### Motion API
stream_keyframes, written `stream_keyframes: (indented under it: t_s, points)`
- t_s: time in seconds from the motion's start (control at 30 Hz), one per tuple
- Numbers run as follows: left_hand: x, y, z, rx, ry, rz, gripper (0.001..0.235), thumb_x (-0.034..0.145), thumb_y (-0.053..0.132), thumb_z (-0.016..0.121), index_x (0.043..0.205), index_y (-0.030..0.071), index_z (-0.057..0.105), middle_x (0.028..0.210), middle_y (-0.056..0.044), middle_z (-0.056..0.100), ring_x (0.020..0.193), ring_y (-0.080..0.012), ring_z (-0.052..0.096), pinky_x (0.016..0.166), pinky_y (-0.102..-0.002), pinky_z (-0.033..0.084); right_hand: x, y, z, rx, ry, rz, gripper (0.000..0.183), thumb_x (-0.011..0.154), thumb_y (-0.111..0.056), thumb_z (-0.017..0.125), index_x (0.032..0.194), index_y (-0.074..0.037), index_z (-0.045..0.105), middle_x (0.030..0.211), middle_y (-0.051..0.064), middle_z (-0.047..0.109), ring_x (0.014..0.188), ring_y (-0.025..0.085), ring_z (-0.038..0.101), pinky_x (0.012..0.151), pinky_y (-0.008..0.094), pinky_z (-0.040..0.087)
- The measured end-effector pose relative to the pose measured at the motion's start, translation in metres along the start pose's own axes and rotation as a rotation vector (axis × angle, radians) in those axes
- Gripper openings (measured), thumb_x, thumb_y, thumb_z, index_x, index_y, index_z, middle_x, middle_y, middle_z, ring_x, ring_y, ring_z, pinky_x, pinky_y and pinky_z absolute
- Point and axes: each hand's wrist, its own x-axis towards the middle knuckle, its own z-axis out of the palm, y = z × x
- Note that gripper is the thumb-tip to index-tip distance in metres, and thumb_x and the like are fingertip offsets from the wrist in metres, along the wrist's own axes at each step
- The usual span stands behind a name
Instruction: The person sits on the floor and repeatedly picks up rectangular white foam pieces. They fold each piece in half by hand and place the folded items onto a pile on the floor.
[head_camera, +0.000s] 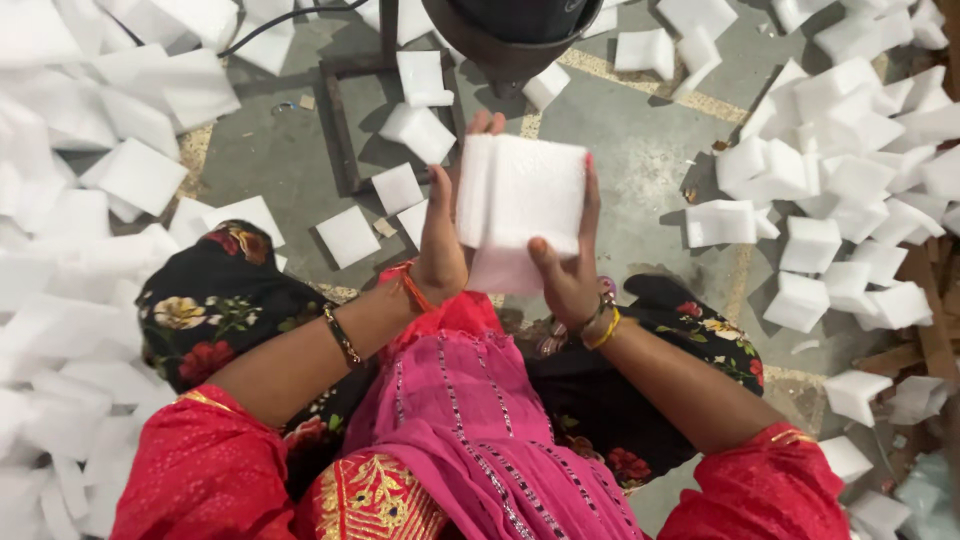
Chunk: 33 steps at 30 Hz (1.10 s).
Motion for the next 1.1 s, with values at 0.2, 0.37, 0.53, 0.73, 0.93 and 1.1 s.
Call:
stream_keyframes:
  t_s: [0.2,0.37,0.53,0.73,0.93,1.1]
  points:
    - [0.055,-0.016,-0.033,-0.195,0.121,-0.124,0.096,0.094,0.077,0.032,0.167,0.017,0.019,0.167,-0.014,0.033,0.150,-0.0317,0.038,0.124,-0.053,0.035,0.056,0.034,-0.008,0.411,-0.028,0.188,0.092,0.102,-0.034,0.068,0.170,-0.012,0.010,0.172,0.015,0.030,0.157,0.027,0.032,0.131,0.042,0.027]
    - [0.097,-0.033,-0.053,-0.195,0.003,-0.023,0.096,0.099,0.077,0.037,0.170,0.014,0.020,0.174,-0.009,0.027,0.159,-0.0264,0.029,0.133,-0.048,0.026,0.090,0.036,-0.022,0.363,-0.053,0.086,0.086,0.107,-0.043,0.062,0.171,-0.011,0.015,0.173,0.012,0.029,0.160,0.023,0.031,0.134,0.039,0.026]
    - [0.114,-0.035,-0.053,-0.124,0.071,0.097,0.091,0.101,0.070,0.042,0.169,0.022,0.007,0.176,0.002,0.015,0.164,-0.0169,0.015,0.137,-0.041,0.015,0.095,0.030,-0.022,0.333,-0.009,0.149,0.085,0.106,-0.048,0.057,0.170,-0.010,0.017,0.170,0.016,0.035,0.155,0.026,0.037,0.131,0.040,0.030]
    - [0.068,-0.020,-0.030,-0.068,0.037,0.073,0.080,0.109,0.063,0.036,0.170,0.014,0.017,0.174,-0.003,0.022,0.163,-0.0226,0.020,0.137,-0.044,0.017,0.066,0.008,-0.016,0.403,-0.019,0.131,0.089,0.105,-0.040,0.065,0.169,-0.010,0.011,0.171,0.016,0.032,0.158,0.026,0.034,0.133,0.040,0.029]
    - [-0.008,-0.002,0.000,0.408,0.053,0.084,0.072,0.112,0.063,0.017,0.166,0.015,0.021,0.172,-0.011,0.027,0.164,-0.0272,0.022,0.137,-0.041,0.015,-0.001,-0.025,-0.011,-0.125,-0.032,-0.009,0.095,0.106,-0.037,0.065,0.170,-0.003,0.003,0.172,0.018,0.013,0.158,0.029,0.031,0.130,0.041,0.033]
    - [-0.043,0.012,0.006,0.768,0.002,0.235,0.062,0.117,0.058,0.021,0.155,0.011,0.037,0.164,-0.016,0.033,0.159,-0.0295,0.028,0.134,-0.043,0.021,-0.036,-0.034,-0.013,-0.286,-0.107,-0.064,0.100,0.099,-0.023,0.072,0.166,0.002,0.001,0.169,0.020,0.018,0.153,0.032,0.039,0.126,0.044,0.040]
